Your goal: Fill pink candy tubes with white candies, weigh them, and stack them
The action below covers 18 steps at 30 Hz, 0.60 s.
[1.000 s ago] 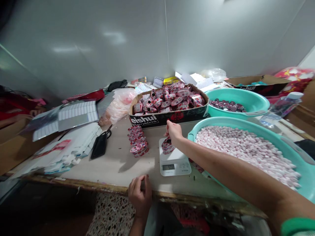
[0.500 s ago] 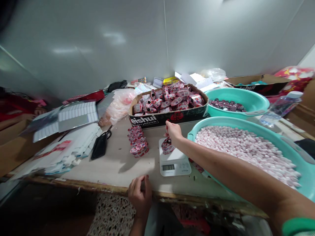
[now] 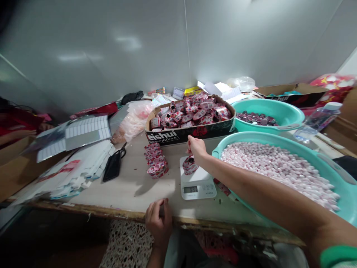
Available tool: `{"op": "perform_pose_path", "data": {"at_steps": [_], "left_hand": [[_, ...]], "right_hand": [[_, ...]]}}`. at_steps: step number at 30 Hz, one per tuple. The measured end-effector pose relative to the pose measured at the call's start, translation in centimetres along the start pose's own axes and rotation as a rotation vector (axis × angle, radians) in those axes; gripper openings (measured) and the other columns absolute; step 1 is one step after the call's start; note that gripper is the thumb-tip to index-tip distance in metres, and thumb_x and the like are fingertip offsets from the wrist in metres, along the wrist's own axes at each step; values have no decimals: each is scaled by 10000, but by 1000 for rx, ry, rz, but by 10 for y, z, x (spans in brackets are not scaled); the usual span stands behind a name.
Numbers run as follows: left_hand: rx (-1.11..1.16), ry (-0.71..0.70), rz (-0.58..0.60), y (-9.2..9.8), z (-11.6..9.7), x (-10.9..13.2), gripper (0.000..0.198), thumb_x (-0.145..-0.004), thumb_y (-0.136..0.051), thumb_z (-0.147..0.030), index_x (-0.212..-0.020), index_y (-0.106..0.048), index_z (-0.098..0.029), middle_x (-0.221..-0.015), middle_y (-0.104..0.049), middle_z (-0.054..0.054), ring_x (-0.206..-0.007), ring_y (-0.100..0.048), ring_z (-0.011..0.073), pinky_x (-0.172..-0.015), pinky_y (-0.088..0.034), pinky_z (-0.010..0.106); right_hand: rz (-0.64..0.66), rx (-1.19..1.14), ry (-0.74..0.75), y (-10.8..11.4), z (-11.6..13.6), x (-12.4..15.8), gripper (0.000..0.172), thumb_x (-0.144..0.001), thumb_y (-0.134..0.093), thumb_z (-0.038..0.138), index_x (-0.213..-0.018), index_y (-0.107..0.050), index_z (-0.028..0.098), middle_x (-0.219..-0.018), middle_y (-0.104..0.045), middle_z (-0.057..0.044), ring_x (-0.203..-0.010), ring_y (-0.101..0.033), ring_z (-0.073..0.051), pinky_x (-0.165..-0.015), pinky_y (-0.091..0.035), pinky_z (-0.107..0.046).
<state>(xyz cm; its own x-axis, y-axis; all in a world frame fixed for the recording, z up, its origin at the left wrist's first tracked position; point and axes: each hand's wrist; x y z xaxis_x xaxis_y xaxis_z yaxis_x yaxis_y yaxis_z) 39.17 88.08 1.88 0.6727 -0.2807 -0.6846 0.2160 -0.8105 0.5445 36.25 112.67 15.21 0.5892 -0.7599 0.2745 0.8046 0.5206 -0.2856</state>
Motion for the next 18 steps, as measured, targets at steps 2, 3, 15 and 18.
{"op": "perform_pose_path", "data": {"at_steps": [2,3,15,18], "left_hand": [[-4,3,0,0,1,1,77,-860,-560,-201,-828,-627,-184,-744,-650,44,-722,-587,185,-708,-435,300],[-8,6,2,-1,2,2,78,-859,-559,-203,-831,-629,-185,-749,-651,45,-726,-589,187,-710,-435,301],[-15,10,12,0,1,1,93,-868,-553,-215,-836,-636,-187,-745,-652,43,-727,-594,178,-717,-437,298],[-21,9,16,0,0,1,87,-868,-553,-210,-838,-632,-189,-750,-653,41,-738,-594,176,-725,-439,302]], "right_hand": [[-1,5,2,1,-2,-1,355,-837,-515,257,-500,-418,198,-366,-359,71,-316,-379,-69,-386,-384,-189],[-1,9,2,2,-2,-1,360,-840,-512,258,-498,-420,196,-370,-367,68,-319,-391,-70,-381,-375,-187],[7,13,-59,2,-2,4,346,-872,-504,252,-536,-457,186,-412,-436,41,-344,-436,-77,-383,-388,-190],[21,23,-55,4,-3,4,344,-876,-505,275,-546,-479,180,-418,-460,28,-346,-449,-82,-367,-380,-188]]}}
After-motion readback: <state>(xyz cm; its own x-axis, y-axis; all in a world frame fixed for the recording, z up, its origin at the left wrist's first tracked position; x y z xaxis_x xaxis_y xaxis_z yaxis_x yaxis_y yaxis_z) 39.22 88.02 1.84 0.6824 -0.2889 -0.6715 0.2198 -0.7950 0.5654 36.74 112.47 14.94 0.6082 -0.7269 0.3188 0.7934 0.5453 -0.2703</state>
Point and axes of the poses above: each hand's wrist, its own x-axis away from the middle knuckle, its own y-axis out of the back of the hand, z = x × y
